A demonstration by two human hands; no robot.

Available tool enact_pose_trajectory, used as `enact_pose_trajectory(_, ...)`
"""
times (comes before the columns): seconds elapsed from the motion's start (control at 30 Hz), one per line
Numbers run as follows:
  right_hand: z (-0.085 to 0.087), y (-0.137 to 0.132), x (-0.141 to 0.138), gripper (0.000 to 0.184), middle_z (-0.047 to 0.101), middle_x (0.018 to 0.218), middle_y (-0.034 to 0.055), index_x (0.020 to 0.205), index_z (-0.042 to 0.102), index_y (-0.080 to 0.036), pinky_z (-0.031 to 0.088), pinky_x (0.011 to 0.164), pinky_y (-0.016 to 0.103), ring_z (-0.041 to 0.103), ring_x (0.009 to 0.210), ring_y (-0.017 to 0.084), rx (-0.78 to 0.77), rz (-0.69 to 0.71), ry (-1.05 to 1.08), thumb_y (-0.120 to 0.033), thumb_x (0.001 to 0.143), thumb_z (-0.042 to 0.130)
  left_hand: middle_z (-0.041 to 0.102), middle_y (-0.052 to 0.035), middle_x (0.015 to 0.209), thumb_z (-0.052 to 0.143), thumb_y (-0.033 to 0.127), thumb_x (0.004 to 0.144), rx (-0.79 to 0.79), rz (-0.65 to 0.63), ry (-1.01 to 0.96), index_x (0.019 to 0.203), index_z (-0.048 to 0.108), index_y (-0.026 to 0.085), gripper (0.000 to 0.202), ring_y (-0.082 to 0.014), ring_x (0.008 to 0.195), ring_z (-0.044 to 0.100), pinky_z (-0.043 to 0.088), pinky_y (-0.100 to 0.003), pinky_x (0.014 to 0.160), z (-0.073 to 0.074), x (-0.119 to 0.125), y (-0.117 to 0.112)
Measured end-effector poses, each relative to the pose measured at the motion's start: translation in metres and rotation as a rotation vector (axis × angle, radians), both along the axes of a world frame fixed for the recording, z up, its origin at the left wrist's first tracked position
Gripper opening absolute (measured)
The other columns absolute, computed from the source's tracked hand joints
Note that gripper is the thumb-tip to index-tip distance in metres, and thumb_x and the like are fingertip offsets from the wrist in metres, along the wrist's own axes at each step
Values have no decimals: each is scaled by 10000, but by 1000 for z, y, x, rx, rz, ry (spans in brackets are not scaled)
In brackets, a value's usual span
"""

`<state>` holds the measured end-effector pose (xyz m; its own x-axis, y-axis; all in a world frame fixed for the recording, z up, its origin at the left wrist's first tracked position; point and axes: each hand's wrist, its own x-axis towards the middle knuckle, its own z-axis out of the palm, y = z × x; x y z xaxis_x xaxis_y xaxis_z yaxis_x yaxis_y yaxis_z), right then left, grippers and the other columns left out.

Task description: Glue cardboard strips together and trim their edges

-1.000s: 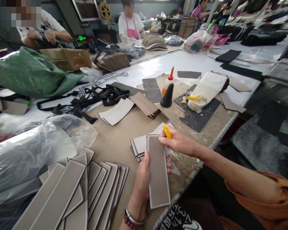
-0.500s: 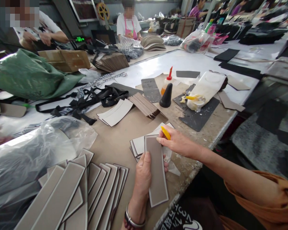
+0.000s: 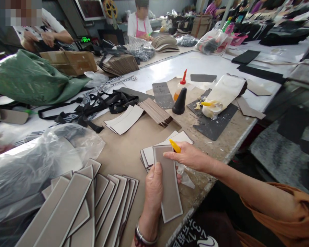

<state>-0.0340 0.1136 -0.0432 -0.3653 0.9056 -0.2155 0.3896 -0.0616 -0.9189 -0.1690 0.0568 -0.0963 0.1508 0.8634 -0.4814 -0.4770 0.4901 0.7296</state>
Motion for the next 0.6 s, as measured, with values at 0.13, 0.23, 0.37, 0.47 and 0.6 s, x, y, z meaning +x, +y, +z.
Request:
enact_pose_trajectory(0.13,-3,1,-4,331,489,483,-46,637,509,-167,289,419,221,416,422,84,-163,10,158,-454,804,515,684,-80,649,601,606,688,-12,-12,-9,895,581,133,517,-203,508,637,513,-280,476,-1,0,0)
enact_pose_trajectory(0.23,-4,3,-6,353,439,442,-63,614,493,-166,213,373,209,332,366,54,-273,-47,255,-474,778,547,696,-92,703,604,585,698,3,-27,-63,902,578,135,495,-215,532,645,524,-304,500,1,-1,0)
enact_pose_trajectory(0.37,-5,6,-9,404,353,411,-92,570,432,-175,147,349,193,238,352,29,-349,-141,304,-502,692,635,703,-96,783,663,542,662,-16,-42,-97,936,579,143,491,-223,564,657,537,-316,520,7,-2,0)
enact_pose_trajectory(0.47,-6,8,-10,406,343,403,-98,581,437,-175,136,339,185,224,347,26,-348,-138,297,-511,684,639,703,-101,832,702,509,633,-35,-42,-111,944,586,147,491,-225,590,665,542,-309,531,11,-3,-1)
enact_pose_trajectory(0.6,-5,7,-10,366,411,417,-73,620,492,-164,187,324,187,277,337,34,-319,-77,256,-496,736,593,701,-125,851,715,457,645,-61,-124,-167,946,606,119,466,-225,636,673,542,-298,578,14,-9,0)
